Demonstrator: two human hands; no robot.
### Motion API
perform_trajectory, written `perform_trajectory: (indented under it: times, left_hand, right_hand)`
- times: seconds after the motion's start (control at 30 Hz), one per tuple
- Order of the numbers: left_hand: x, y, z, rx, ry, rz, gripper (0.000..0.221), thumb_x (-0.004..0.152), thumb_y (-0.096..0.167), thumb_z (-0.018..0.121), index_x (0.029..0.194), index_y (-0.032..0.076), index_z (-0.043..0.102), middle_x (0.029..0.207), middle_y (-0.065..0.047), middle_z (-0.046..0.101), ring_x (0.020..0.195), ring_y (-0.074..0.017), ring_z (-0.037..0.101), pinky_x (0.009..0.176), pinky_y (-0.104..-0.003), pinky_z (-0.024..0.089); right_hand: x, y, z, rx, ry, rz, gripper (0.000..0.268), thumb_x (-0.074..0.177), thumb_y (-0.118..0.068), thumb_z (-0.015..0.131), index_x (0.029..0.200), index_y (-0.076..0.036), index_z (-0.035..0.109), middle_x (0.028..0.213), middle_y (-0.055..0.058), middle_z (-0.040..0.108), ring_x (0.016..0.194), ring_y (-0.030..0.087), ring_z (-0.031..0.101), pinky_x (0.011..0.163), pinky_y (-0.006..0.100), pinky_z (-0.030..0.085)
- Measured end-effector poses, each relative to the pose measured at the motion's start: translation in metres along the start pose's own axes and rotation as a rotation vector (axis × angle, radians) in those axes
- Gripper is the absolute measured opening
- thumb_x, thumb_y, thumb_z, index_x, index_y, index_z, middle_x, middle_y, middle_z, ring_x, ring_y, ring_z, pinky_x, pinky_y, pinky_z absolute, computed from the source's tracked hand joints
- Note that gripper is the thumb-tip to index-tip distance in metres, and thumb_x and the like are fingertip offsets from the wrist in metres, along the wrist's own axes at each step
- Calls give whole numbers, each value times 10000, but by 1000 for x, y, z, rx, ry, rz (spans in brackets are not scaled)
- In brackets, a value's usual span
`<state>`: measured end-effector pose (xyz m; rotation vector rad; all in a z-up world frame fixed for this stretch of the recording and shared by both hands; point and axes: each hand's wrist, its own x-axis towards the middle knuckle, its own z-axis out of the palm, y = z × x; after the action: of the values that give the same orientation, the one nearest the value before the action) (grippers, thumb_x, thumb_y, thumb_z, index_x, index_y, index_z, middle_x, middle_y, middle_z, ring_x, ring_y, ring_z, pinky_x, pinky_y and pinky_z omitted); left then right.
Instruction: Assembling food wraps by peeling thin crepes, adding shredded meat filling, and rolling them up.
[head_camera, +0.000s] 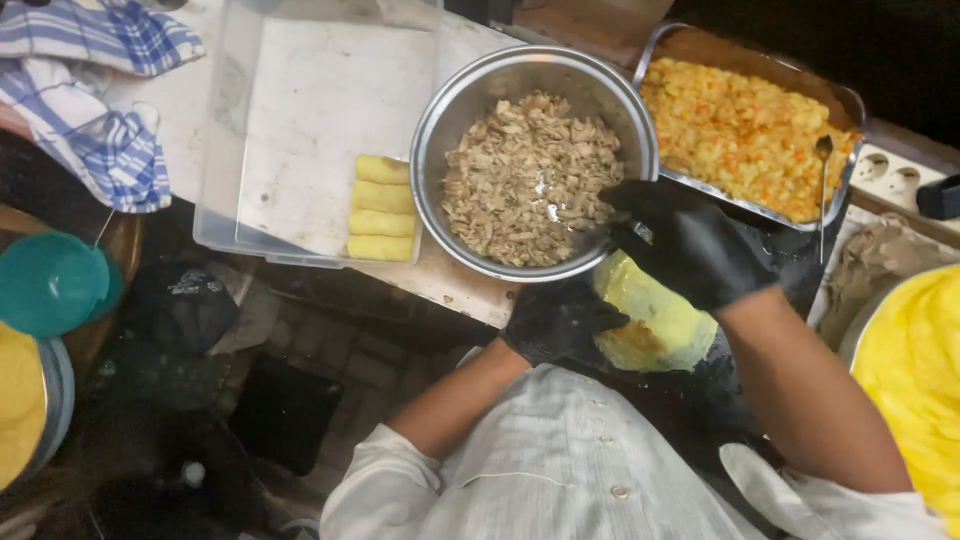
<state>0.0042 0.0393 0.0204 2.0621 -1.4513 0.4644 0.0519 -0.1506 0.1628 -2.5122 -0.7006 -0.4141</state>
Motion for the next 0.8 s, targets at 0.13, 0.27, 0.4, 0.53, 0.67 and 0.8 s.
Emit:
perform_trajectory:
  times: [0.13, 0.27, 0.4, 0.53, 0.67, 0.8]
  left_hand:
    - [-6, 12, 13, -608, -22, -286, 693, 874, 600, 566, 1393, 144, 509, 1254, -134, 590, 1264, -400, 467, 1137, -631, 247]
    - [-9, 13, 49, -56, 64, -281, 695, 672, 782, 593, 1118, 263, 716, 1075, -9, 701, 1117, -245, 621, 998, -413, 463]
    - [-9, 9, 64, -5, 157, -259, 819, 593, 872, 542, 1130, 276, 706, 1048, -5, 707, 1069, -233, 643, 968, -409, 500]
    - [-1, 7, 19, -47, 119, -202, 832, 659, 833, 536, 1194, 211, 675, 1056, -58, 703, 1050, -282, 647, 974, -454, 504]
    - [3, -12, -7, -5, 71, 38, 668, 811, 624, 627, 1273, 142, 625, 1107, -112, 684, 1080, -331, 644, 996, -474, 504]
    - [20, 15, 14, -300, 340, -489, 640, 924, 380, 673, 1393, -10, 479, 1464, -223, 469, 1407, -400, 426, 1256, -554, 271]
  right_hand:
    - [28, 119, 125, -474, -80, -352, 263, 802, -225, 747, 1023, -82, 731, 910, 93, 705, 884, 265, 700, 753, 354, 581]
    - [92, 106, 165, -502, -978, 222, 409, 756, -296, 782, 1032, 5, 753, 958, 246, 746, 1000, 400, 710, 798, 524, 580]
    - [97, 51, 142, -489, -909, 254, 239, 751, -208, 771, 882, -7, 780, 815, 215, 743, 895, 380, 736, 730, 484, 585]
    - [66, 80, 159, -564, -672, -129, 163, 784, -140, 718, 859, -2, 762, 742, 194, 711, 786, 348, 729, 661, 420, 585]
    - [78, 60, 178, -716, -779, -123, 109, 743, -78, 708, 824, -45, 771, 698, 179, 715, 701, 333, 734, 512, 487, 571]
    - [97, 81, 158, -341, -1024, 72, 256, 866, -138, 588, 1083, -131, 724, 1079, 156, 706, 945, 362, 707, 805, 399, 560]
